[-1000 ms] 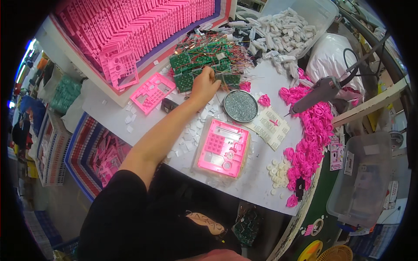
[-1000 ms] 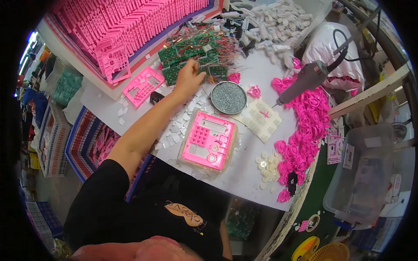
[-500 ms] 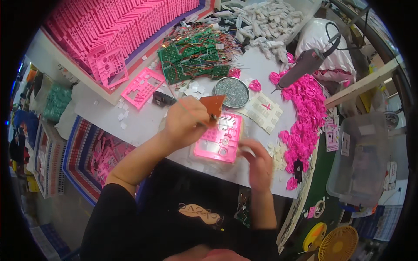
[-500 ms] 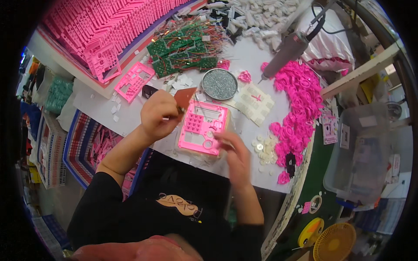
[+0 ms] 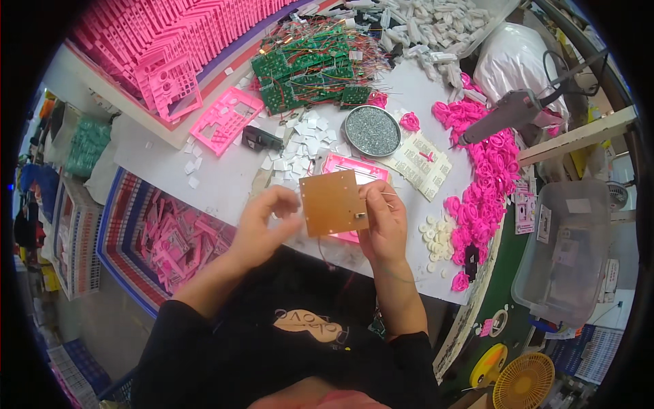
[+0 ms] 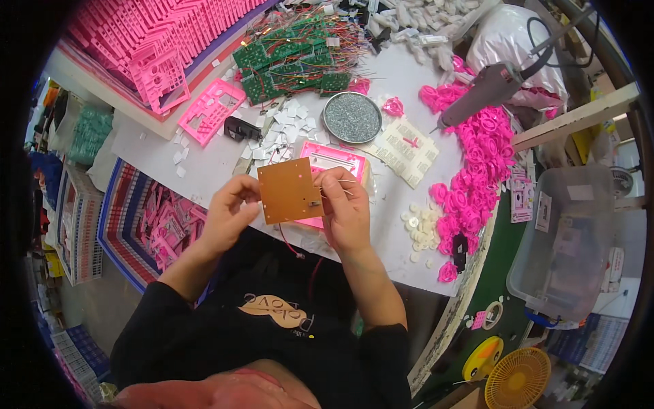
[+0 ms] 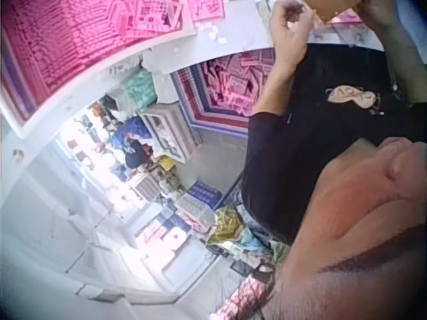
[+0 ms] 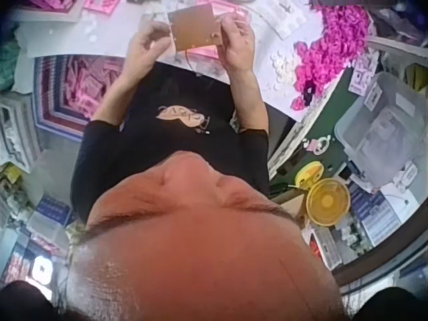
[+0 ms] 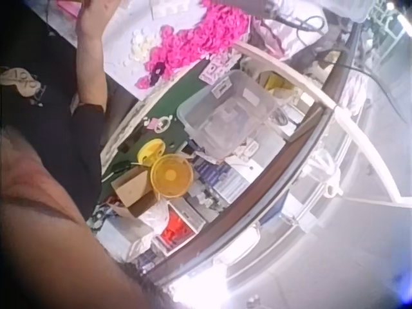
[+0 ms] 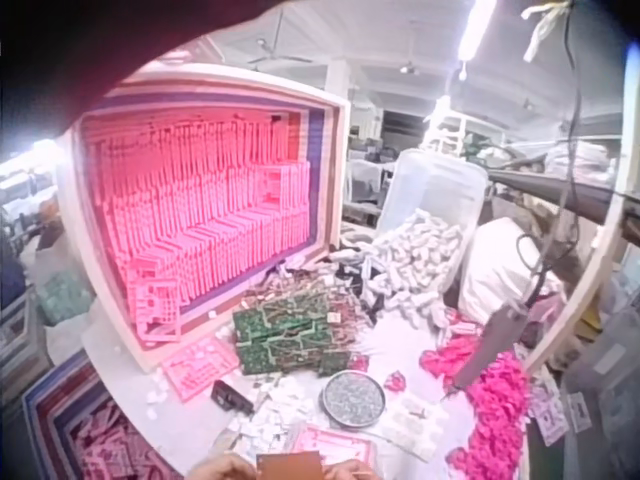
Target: Assembling the internal electronic circuit boards and wiring into a pink plastic toy frame using an electric screwdriver.
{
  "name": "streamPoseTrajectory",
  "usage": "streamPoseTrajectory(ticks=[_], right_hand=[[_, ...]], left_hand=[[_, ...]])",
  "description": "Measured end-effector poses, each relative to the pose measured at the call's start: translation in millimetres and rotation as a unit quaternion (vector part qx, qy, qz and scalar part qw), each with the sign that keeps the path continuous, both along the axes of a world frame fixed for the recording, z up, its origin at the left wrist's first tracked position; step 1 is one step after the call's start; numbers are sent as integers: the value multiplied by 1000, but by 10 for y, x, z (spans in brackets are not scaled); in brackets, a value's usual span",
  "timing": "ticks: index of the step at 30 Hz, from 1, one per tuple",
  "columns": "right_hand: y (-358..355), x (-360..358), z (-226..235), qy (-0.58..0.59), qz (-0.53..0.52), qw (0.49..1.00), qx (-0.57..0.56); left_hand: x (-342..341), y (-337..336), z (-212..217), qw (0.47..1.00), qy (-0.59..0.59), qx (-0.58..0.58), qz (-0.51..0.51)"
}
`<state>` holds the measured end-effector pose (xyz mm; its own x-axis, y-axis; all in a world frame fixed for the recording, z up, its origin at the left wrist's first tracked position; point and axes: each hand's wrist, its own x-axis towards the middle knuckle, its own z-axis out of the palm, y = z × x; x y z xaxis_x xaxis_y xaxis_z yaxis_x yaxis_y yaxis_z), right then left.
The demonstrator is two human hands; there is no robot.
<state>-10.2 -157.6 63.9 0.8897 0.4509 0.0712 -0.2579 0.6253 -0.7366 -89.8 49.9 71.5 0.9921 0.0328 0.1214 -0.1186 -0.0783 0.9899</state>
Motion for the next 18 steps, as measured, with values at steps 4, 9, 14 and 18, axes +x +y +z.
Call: streamPoseTrajectory(ticks=[4, 9, 14, 18], right_hand=[[78, -110, -3, -26, -39, 993, -105], [-234, -60, 109, 24, 115, 984, -136], [-317, -109, -28, 17, 180, 966, -187], [-299, -151, -102, 6, 134, 971, -197]], left_hand=[[42, -77, 17, 988, 85, -127, -35], [230, 71, 37, 910, 172, -375, -34], [239, 141, -110, 874, 221, -420, -107], [236, 160, -347, 869, 217, -423, -135]])
